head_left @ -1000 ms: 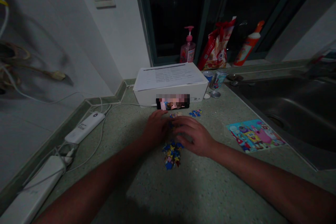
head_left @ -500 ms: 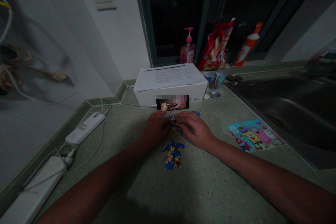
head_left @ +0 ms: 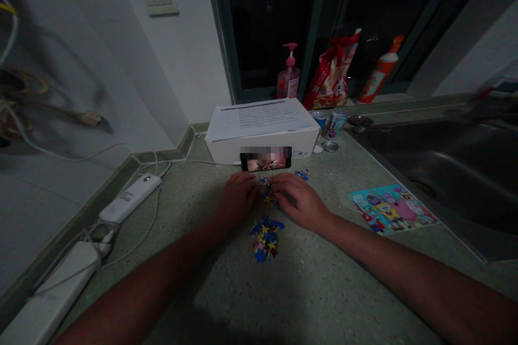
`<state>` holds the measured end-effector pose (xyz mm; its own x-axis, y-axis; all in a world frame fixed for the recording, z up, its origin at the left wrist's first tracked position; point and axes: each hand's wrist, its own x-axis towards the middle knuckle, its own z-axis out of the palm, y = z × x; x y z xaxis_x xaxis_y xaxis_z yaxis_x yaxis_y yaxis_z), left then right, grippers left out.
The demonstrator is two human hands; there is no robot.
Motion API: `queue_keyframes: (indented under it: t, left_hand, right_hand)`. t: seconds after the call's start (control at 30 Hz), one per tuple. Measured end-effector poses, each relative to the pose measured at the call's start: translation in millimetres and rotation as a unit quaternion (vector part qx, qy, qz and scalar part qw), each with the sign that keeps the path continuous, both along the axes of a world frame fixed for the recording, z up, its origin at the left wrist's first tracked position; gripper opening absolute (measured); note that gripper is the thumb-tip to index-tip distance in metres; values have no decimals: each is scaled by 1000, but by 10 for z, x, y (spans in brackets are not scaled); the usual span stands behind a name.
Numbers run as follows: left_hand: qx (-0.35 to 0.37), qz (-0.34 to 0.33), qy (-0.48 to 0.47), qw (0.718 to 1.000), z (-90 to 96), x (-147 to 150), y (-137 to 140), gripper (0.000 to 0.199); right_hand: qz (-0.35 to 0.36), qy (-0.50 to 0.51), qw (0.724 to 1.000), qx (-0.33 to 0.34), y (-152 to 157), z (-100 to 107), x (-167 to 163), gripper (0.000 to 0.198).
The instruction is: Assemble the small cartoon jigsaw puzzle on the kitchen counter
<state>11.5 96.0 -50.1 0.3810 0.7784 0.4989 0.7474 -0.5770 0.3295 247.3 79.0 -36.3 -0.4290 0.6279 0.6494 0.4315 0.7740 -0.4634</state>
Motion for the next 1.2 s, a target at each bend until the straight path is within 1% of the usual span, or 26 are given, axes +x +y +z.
queue_keyframes:
  t: [0.17,0.23,0.33,0.4,0.47,0.6,0.73,0.8,0.9,1.07,1.2]
  left_hand:
    - [6,-5,-21,1000,17,-11,2,14]
    - [23,-28,-42,998,43,-7,-14,12]
    - [67,-79,-73,992,99,10,-59,10]
    - [100,-105,-82,986,136,24,-94,10]
    - [116,-118,-77,983,164,36,-124,11]
    - [120,-124,-77,982,183,45,-152,12]
    - [124,-151,-82,977,197,62,-180,12]
    - [128,-167,-82,974,212,75,-201,9]
    - [121,-169,-74,975,231,84,-223,9]
    - [134,-150,-95,975,232,75,-219,8]
    - [134,-145,-98,975,233,70,-209,8]
  right_hand:
    - [7,-20,1000,-3,10,-26,3,20]
    - [6,-32,999,-1,11,-30,-1,19]
    - [-2,-52,999,-2,9,-35,-12,18]
    - [-10,-59,998,-4,8,-39,-19,19]
    - [-20,-56,998,-4,10,-39,-23,20]
    - [-15,-61,998,1,12,-18,-29,26]
    - [6,-67,998,17,-1,5,-43,16]
    - [13,-62,998,25,-11,7,-47,16]
    - [13,-50,998,26,-20,5,-44,18]
    - [8,-31,999,16,-9,-4,-31,12]
    - [11,-17,1000,6,7,-30,-29,15]
